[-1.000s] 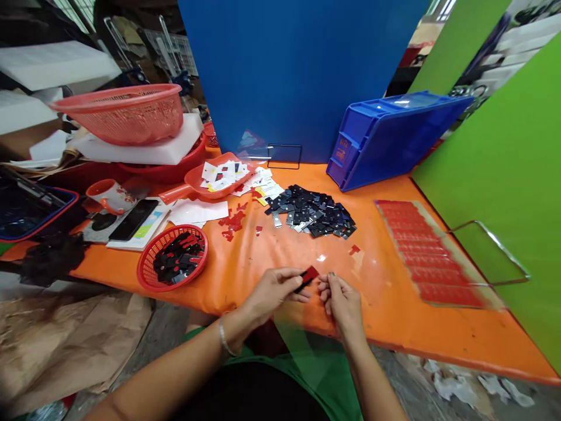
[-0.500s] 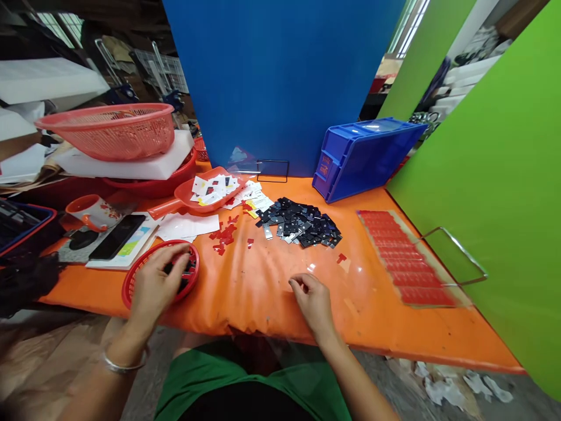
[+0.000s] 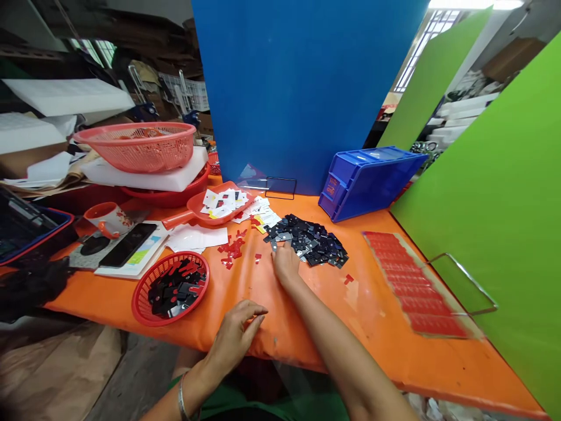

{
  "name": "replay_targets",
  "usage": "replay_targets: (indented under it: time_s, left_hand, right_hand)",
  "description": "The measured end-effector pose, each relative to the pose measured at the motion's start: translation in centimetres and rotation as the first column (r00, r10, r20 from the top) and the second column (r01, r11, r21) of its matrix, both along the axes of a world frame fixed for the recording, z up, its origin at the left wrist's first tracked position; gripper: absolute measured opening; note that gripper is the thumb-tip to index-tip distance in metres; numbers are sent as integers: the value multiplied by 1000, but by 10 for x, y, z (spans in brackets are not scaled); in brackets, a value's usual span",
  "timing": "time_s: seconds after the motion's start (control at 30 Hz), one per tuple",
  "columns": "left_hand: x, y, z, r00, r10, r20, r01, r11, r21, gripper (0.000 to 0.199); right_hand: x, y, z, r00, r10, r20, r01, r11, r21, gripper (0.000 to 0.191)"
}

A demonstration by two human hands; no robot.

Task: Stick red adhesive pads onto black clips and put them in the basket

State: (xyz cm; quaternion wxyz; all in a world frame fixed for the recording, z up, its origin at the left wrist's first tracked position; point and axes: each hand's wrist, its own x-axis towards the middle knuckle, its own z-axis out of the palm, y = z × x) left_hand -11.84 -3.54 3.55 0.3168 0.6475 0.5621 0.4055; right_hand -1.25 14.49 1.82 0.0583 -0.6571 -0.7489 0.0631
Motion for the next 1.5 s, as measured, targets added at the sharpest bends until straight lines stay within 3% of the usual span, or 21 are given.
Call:
replay_targets:
  time_s: [0.2, 0.4, 0.7, 0.83, 0.93, 1.0, 1.07, 1.13, 1.23, 1.33, 1.4, 1.5]
  left_hand:
    - [-20, 6, -6, 996, 73, 52, -70, 997, -44, 20]
    - [-19, 9, -10, 993, 74, 88, -66, 994, -91, 22]
    - [-21, 14, -13, 976, 139, 168, -117, 984, -134, 20]
    - [-23, 23, -14, 951, 221, 219, -181, 965, -188, 24]
    - [-21, 31, -6, 954, 242, 178, -226, 968, -107, 32]
    - [-16, 36, -1, 965, 213, 151, -209, 977, -42, 38]
    - [-8, 40, 2, 960, 168, 222, -145, 983, -115, 43]
    - [4, 42, -1, 901, 137, 412, -24, 963, -270, 43]
    - [23, 43, -6, 705, 207, 678, 128, 903, -409, 32]
    - [37, 45, -6, 552, 339, 762, 153, 857, -493, 28]
    - [43, 50, -3, 519, 384, 764, 175, 827, -534, 25]
    - [56, 62, 0, 548, 392, 739, 196, 799, -569, 17]
  right_hand:
    - [6, 2, 1, 999, 2, 33, -1, 1000, -25, 29]
    - [16, 1, 5, 999, 39, 1, -39, 999, -23, 24]
    - [31, -1, 14, 966, 128, -224, -129, 992, 9, 28]
    - [46, -28, 13, 908, 191, -371, -221, 974, -38, 31]
    - [56, -57, 17, 800, 210, -562, -297, 953, -66, 31]
    - [61, -77, 21, 703, 229, -673, -351, 935, -50, 27]
    - [64, -94, 25, 657, 233, -717, -359, 933, -26, 23]
    - [66, -109, 27, 638, 183, -748, -296, 955, -18, 22]
    - [72, -122, 22, 571, 92, -816, -218, 975, -43, 27]
    - [96, -116, 11, 543, 13, -840, -103, 993, -51, 27]
    - [124, -102, 3, 596, -80, -799, 110, 994, -17, 24]
    - [167, -75, -9, 769, -308, -561, 427, 900, 91, 20]
